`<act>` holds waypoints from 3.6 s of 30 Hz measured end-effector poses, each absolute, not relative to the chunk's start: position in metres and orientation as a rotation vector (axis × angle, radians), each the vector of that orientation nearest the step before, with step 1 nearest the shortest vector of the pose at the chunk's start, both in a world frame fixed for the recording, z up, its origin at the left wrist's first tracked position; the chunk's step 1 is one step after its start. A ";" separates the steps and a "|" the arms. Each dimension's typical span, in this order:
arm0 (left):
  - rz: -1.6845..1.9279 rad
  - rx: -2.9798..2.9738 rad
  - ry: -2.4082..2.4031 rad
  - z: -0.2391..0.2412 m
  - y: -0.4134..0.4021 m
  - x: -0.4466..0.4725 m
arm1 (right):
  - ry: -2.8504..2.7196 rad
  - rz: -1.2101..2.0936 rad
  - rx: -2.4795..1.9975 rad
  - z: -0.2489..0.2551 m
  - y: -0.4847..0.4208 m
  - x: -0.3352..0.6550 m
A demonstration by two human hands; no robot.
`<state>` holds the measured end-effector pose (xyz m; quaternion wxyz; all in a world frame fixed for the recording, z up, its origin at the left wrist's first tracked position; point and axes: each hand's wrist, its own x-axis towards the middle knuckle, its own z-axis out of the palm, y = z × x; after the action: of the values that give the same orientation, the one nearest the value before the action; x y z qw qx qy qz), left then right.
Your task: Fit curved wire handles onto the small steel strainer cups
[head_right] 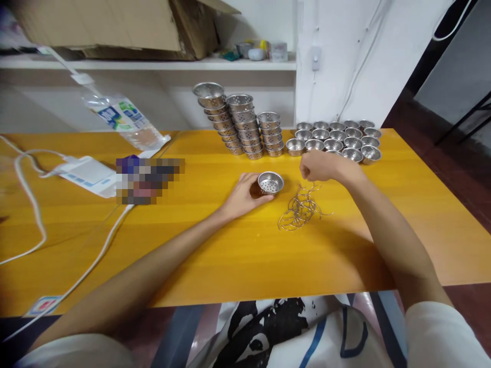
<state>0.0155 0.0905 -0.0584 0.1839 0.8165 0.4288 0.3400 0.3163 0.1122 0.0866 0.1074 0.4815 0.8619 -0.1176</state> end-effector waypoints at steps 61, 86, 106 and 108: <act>0.987 1.934 1.010 -0.057 0.091 0.016 | 3.125 -0.342 1.595 0.045 0.108 0.253; 0.777 2.075 0.948 -0.039 0.089 0.005 | 2.712 -2.024 1.166 0.009 0.112 0.238; 0.731 2.034 0.972 -0.034 0.090 0.006 | 2.847 -1.895 1.015 0.002 0.116 0.245; 0.731 2.024 0.967 -0.034 0.090 0.007 | 2.846 -1.912 1.009 0.001 0.116 0.244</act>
<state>0.0067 0.0905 -0.0343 0.3812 0.7930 0.3790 0.2866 0.2441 0.1159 0.0012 -0.2146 0.2759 0.7778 -0.5224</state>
